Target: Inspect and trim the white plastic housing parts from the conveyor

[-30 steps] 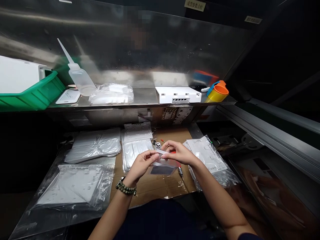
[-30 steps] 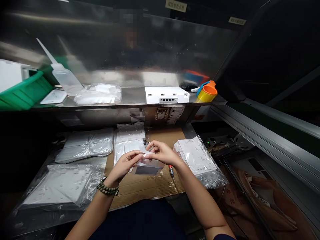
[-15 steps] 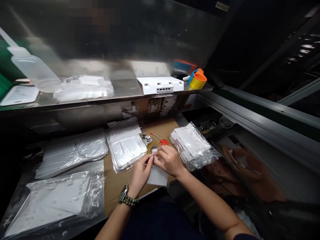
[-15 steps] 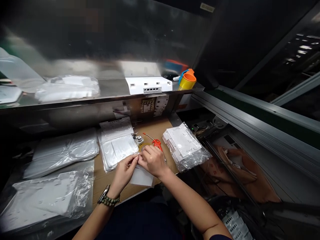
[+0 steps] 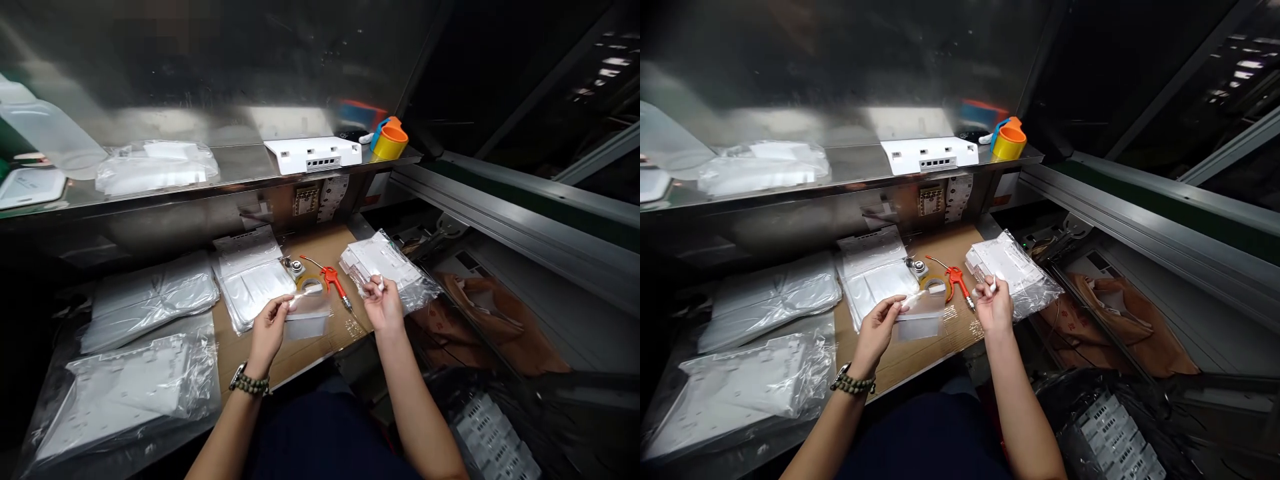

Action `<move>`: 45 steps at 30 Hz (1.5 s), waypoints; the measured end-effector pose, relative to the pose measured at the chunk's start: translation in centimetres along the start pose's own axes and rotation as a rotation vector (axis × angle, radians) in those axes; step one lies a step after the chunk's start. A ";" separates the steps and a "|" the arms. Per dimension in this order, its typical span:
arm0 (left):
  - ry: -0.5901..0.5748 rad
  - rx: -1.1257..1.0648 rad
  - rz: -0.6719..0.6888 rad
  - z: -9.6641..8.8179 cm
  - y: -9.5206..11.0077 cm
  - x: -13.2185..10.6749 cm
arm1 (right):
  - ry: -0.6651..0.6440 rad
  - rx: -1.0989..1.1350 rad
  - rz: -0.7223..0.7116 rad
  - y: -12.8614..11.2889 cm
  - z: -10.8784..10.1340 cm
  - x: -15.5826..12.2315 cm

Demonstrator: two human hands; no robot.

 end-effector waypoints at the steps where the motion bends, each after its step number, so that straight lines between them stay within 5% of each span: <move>1: 0.004 -0.008 -0.020 -0.1 -0.2 0.0 | 0.007 -0.006 -0.019 -0.2 0.5 -0.5; 4: -0.001 -0.050 -0.073 -0.1 -0.2 -0.1 | -0.113 -0.169 -0.093 0.0 2.9 -2.7; 8: -0.074 -0.153 -0.115 0.4 1.0 -0.6 | -0.679 -0.889 -0.531 1.6 6.7 -6.0; 10: -0.094 -0.178 -0.121 0.6 1.8 -0.9 | -0.788 -1.006 -0.665 2.5 7.3 -6.5; 16: -0.041 -0.156 -0.114 2.0 2.8 -1.0 | -0.890 -1.061 -0.787 2.2 7.3 -4.9; 21: -0.027 -0.160 -0.112 6.1 2.9 -0.3 | -0.902 -1.039 -0.755 0.5 5.7 -3.0; 26: -0.069 -0.169 -0.109 10.9 3.6 0.5 | -0.752 -0.891 -0.632 -1.9 2.6 1.5; 31: 0.062 -0.105 -0.140 13.4 3.7 1.1 | -0.500 -0.752 -0.524 -6.8 -1.9 8.0; 33: 0.064 -0.066 -0.167 14.8 4.0 1.4 | -0.568 -0.754 -0.522 -8.0 -3.1 9.1; 37: 0.014 -0.021 -0.128 19.4 5.4 2.6 | -0.880 -1.011 -0.845 -7.9 -3.7 8.4; 40: 0.018 0.073 -0.079 22.7 6.3 3.3 | -0.854 -1.167 -1.097 -7.9 -4.3 8.5; 45: 0.008 0.164 -0.053 26.0 6.5 4.0 | -0.889 -1.208 -1.182 -9.5 -5.9 10.9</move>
Point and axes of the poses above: each hand's wrist, its own x-axis towards the middle knuckle, its own z-axis out of the palm, y = z × x, the point moved 3 cm from there along x, towards the middle knuckle, and after that the axes turned 6 degrees about z, right-handed, at the moved point
